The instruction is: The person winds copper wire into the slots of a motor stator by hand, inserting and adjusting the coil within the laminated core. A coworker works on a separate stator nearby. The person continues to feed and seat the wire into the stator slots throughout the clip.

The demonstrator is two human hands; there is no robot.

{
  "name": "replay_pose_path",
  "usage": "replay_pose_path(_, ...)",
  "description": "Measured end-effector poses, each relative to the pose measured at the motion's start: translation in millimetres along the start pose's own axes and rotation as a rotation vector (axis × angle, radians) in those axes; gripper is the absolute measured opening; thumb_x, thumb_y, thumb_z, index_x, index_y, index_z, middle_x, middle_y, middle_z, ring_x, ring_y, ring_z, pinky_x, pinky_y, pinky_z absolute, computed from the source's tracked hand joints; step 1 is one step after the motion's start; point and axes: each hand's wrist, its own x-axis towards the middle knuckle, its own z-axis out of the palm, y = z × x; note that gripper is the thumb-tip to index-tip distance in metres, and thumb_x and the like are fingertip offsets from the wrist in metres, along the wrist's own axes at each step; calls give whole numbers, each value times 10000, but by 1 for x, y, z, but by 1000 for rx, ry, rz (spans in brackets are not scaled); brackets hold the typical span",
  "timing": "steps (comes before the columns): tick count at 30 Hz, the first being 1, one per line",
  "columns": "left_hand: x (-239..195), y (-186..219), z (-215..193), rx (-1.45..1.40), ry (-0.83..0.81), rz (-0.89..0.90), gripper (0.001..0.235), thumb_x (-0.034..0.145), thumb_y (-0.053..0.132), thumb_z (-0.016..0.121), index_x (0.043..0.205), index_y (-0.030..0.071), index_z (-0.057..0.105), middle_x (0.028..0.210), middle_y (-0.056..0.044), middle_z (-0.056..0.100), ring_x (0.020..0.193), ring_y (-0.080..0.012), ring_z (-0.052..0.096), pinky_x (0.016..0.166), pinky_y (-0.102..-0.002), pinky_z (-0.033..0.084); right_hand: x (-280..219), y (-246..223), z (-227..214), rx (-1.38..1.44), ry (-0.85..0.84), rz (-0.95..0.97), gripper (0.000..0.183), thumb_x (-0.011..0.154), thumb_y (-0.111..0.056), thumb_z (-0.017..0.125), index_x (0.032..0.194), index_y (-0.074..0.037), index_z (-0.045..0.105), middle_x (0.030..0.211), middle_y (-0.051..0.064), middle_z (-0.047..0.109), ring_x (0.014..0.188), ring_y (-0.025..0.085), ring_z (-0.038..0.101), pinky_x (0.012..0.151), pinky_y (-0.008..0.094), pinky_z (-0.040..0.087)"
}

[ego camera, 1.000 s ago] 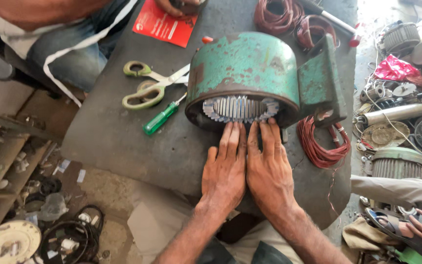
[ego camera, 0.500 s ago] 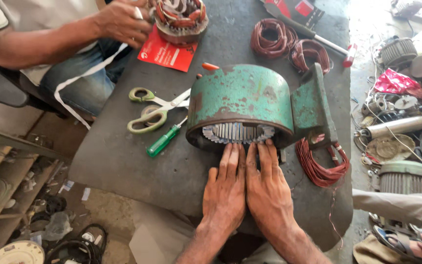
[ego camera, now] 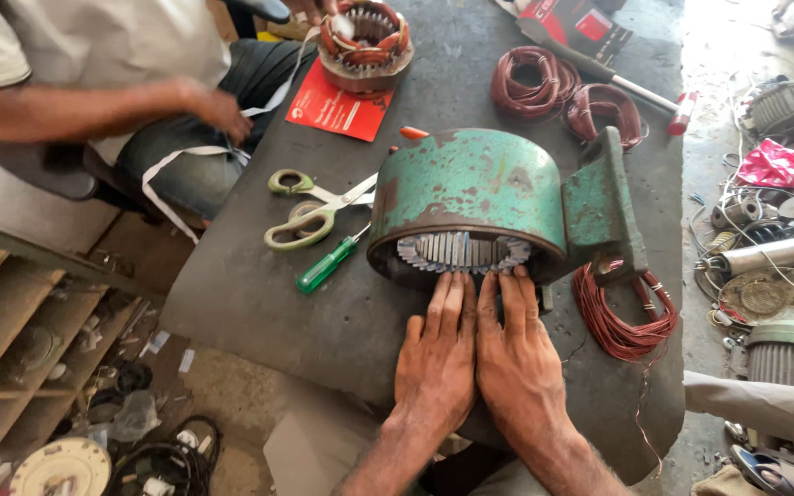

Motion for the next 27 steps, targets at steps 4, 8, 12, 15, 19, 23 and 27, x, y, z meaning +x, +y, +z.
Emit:
replay_pose_path(4,-1,1,0,15,-13,-8,695,913,171,480,1550,-70,341,1591,-200,357,1517,-293,279,995,-400,388,-1,0,0,-10,-3,6,606,876,-81,515,1451,92,433,1481,284,413,1477,422,336,1128,466,398)
replay_pose_path(8,-2,0,-1,-22,5,-12,689,913,158,479,1552,-64,346,1595,-195,362,1526,-286,285,1016,-398,386,-1,-2,0,-7,5,6,615,876,-88,519,1459,79,423,1479,278,404,1478,427,329,1140,481,391)
replay_pose_path(12,-2,0,0,-23,11,-14,680,917,153,481,1551,-55,353,1593,-189,367,1530,-283,291,1022,-403,383,-2,-2,0,-5,-18,12,630,875,-93,524,1469,84,410,1481,272,389,1477,433,325,1127,483,388)
replay_pose_path(15,-2,0,0,-27,-2,-20,683,912,148,487,1551,-55,355,1589,-187,371,1527,-283,290,1024,-406,379,-3,-2,-1,0,-7,7,622,890,-89,518,1477,81,401,1493,270,378,1482,431,318,1145,499,375)
replay_pose_path(19,-4,0,0,-69,16,-21,695,901,148,500,1549,-55,352,1591,-189,369,1525,-287,288,1034,-409,376,-3,-4,-1,-42,-20,22,615,894,-94,525,1479,54,407,1501,245,373,1472,413,321,1145,530,369)
replay_pose_path(23,-4,-1,1,-57,-3,-21,703,891,137,502,1551,-50,347,1604,-187,355,1526,-282,282,1032,-406,374,-4,-5,-2,-21,-53,41,623,900,-89,530,1491,56,393,1507,255,346,1451,428,335,1129,543,372)
replay_pose_path(27,-5,-1,2,-62,-5,-28,699,905,132,503,1559,-50,335,1615,-185,342,1532,-276,277,1028,-406,372,-6,-4,2,10,-65,64,625,906,-88,530,1500,43,387,1520,251,336,1435,433,351,1120,541,375)
